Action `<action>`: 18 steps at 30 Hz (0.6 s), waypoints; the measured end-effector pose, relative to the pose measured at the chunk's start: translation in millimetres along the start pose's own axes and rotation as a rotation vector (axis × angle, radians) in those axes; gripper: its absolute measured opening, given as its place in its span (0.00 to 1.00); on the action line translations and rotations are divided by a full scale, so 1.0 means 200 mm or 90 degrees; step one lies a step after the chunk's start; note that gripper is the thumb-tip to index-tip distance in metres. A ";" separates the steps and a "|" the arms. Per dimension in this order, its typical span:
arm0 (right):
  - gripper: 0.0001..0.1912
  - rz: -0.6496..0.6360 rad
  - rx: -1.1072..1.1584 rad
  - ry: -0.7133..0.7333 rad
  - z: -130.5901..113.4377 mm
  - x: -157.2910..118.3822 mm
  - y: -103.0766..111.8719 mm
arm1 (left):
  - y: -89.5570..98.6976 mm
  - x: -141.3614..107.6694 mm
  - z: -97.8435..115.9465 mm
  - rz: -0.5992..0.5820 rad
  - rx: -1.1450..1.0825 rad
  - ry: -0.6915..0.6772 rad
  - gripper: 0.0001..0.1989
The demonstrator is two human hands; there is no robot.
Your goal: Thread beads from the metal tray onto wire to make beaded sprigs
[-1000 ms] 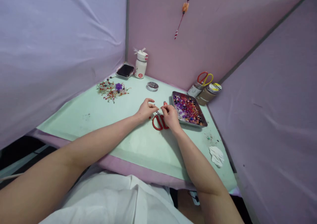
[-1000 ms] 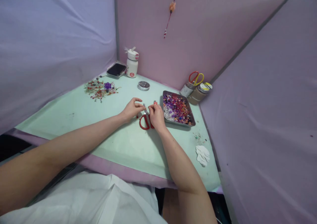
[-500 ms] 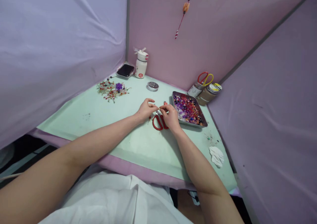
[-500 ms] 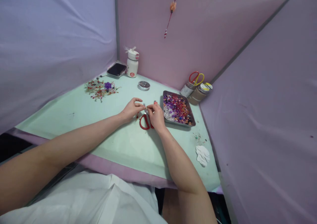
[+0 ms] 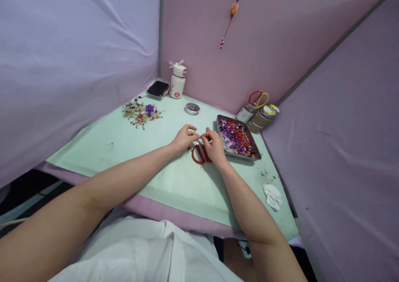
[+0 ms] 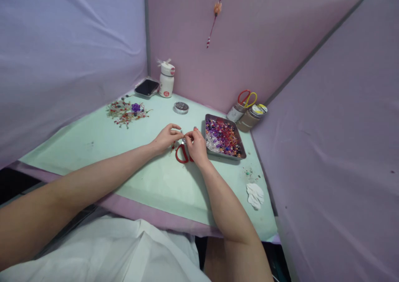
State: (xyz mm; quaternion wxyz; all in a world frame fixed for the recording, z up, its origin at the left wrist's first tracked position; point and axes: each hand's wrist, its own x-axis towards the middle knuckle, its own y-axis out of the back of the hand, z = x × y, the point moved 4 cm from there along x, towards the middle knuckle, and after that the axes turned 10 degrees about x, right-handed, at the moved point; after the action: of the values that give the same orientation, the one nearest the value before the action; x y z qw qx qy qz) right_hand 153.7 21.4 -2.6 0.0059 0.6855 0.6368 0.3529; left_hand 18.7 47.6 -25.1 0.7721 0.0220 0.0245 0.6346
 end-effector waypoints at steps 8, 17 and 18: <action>0.08 -0.004 0.025 -0.020 0.01 0.00 0.00 | 0.00 0.03 -0.02 -0.005 0.065 -0.045 0.08; 0.08 -0.004 0.030 -0.033 0.02 0.00 -0.01 | 0.01 0.00 0.04 -0.009 0.183 -0.063 0.04; 0.08 -0.002 0.031 -0.034 0.02 0.00 -0.01 | 0.01 0.00 0.05 -0.008 0.180 -0.066 0.04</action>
State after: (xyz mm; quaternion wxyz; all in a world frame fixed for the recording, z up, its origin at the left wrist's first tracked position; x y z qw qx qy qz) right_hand 155.0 24.3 -6.0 0.0064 0.6937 0.6459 0.3188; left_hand 17.5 47.5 -14.9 0.7654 0.1628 0.0741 0.6181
